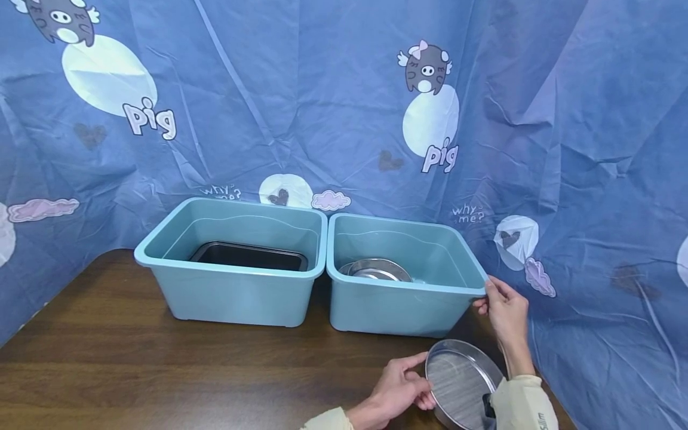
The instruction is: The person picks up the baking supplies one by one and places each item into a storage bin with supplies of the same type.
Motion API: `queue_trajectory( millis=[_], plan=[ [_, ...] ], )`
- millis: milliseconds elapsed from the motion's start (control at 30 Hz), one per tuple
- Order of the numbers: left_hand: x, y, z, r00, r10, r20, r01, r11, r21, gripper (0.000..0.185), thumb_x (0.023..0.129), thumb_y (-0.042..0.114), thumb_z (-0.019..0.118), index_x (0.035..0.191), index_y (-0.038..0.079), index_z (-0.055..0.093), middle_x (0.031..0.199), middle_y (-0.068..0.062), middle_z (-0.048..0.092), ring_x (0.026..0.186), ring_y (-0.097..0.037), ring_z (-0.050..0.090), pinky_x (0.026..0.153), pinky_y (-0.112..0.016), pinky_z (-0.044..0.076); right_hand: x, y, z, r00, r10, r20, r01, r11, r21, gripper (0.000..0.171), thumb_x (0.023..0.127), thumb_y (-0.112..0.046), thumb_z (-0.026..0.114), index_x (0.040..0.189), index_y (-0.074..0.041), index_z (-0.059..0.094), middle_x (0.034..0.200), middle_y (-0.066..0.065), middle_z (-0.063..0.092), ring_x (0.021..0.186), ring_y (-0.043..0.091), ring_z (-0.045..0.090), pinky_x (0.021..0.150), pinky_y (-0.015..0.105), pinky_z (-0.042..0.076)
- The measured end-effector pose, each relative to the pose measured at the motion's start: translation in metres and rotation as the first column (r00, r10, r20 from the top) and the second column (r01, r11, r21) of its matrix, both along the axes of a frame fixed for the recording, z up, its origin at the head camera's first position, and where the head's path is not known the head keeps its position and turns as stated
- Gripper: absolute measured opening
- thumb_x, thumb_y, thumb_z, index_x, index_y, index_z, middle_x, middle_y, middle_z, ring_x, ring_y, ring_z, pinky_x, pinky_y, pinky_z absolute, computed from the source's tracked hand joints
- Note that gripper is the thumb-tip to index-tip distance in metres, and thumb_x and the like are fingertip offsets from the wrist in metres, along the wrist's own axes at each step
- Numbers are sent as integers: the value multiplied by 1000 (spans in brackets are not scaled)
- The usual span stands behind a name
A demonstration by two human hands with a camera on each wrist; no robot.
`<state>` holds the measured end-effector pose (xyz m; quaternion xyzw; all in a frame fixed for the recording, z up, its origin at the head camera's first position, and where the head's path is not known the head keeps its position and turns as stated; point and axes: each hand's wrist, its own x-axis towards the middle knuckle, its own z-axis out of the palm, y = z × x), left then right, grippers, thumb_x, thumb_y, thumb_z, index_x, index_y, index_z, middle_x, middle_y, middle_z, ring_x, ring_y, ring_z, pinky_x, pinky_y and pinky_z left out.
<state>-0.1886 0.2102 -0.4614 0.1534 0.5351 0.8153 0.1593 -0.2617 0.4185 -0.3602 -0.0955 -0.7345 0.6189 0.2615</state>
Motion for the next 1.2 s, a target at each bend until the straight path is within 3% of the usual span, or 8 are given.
queue_trajectory(
  millis=[167,333,433,567,733,1033,1200],
  plan=[
    [-3,-6,1,1000,7,0,-7,1000,2,64,78,-17,58,142,-10,55,64,-20,68,48,-4,58,47,-14,48,-4,3,-3,1000,8,2,-8,1000,-16,43,107,-9,53,139,19,49,57,-5,64,46,3,57,46,15,46],
    [-5,-12,2,1000,25,1,-25,1000,1,65,78,-17,58,142,-10,55,62,-16,67,47,-5,58,46,-14,48,-16,24,-27,986,85,-146,-91,995,-37,40,103,-12,63,129,18,60,62,5,68,49,9,62,45,17,49],
    [-7,-15,2,999,33,0,-33,999,2,65,78,-18,58,142,-10,55,62,-16,67,47,-5,58,46,-14,47,-15,23,-27,984,80,-156,-87,995,-38,37,103,-12,64,127,16,62,62,4,68,49,9,63,45,17,49],
    [-8,-18,1,999,37,4,-37,999,5,65,78,-18,57,142,-11,54,61,-14,67,48,-5,59,46,-14,48,-5,6,-8,999,16,-50,-18,999,-48,36,105,-10,58,131,14,56,61,-2,66,48,5,60,46,16,48],
    [-9,-21,1,999,44,-2,-44,999,-8,65,78,-18,58,142,-11,54,62,-14,67,48,-5,59,47,-14,48,-2,0,1,999,-8,32,10,996,-84,40,107,-8,54,140,14,51,59,-5,65,47,4,58,45,16,47],
    [-12,-27,0,998,54,-14,-54,998,-19,65,78,-18,58,143,-11,54,63,-16,68,49,-5,59,47,-15,49,-3,0,0,1000,-26,6,26,994,-107,31,106,-8,57,131,10,56,59,-3,65,46,5,57,45,16,47],
    [-13,-31,1,999,47,-10,-47,999,-16,65,79,-17,58,144,-11,53,63,-14,68,49,-6,59,48,-15,49,-3,1,0,1000,-18,16,20,995,-93,37,106,-8,55,136,13,53,59,-3,64,46,5,57,45,16,46]
  ],
)
